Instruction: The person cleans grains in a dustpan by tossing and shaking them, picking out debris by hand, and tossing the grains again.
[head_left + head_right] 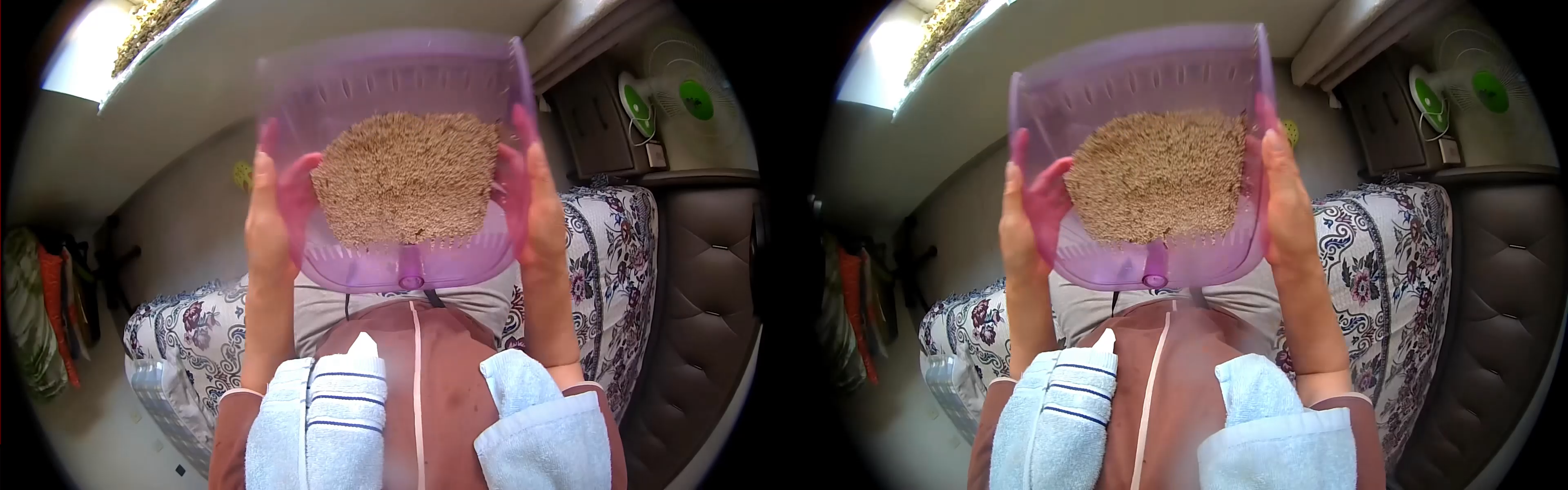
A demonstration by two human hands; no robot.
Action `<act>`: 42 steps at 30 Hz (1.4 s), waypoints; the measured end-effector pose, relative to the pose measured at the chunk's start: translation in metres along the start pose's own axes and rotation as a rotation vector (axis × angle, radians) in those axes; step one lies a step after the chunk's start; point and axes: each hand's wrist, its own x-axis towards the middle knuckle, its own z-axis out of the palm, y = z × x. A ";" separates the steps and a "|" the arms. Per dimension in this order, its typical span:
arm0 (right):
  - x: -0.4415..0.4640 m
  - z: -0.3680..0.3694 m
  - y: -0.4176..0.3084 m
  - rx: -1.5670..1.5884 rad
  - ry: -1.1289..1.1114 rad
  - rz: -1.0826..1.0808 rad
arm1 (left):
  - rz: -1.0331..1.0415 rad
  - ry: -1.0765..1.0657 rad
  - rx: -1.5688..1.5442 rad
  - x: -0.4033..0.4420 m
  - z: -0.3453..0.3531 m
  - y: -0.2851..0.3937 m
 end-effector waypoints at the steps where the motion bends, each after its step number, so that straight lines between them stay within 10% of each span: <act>1: -0.009 0.007 -0.017 0.027 -0.029 -0.077 | 0.098 -0.056 -0.030 -0.003 0.004 0.010; 4: 0.004 0.017 0.015 0.210 0.013 -0.386 | 0.396 -0.184 -0.008 0.014 -0.011 -0.013; 10: -0.002 -0.041 0.107 0.169 0.030 0.123 | -0.025 -0.026 0.001 0.017 -0.036 -0.087; 18: 0.004 -0.021 0.051 0.228 0.050 0.166 | -0.242 0.017 -0.068 0.020 -0.017 -0.051; 23: -0.002 0.001 -0.004 0.206 -0.077 -0.196 | 0.230 -0.156 -0.088 0.003 0.006 0.005; 34: 0.001 -0.041 0.101 0.182 0.080 0.252 | -0.149 0.015 -0.010 0.022 -0.033 -0.085; 42: -0.007 0.006 -0.013 0.219 -0.024 -0.073 | 0.136 -0.143 -0.051 0.009 -0.002 0.005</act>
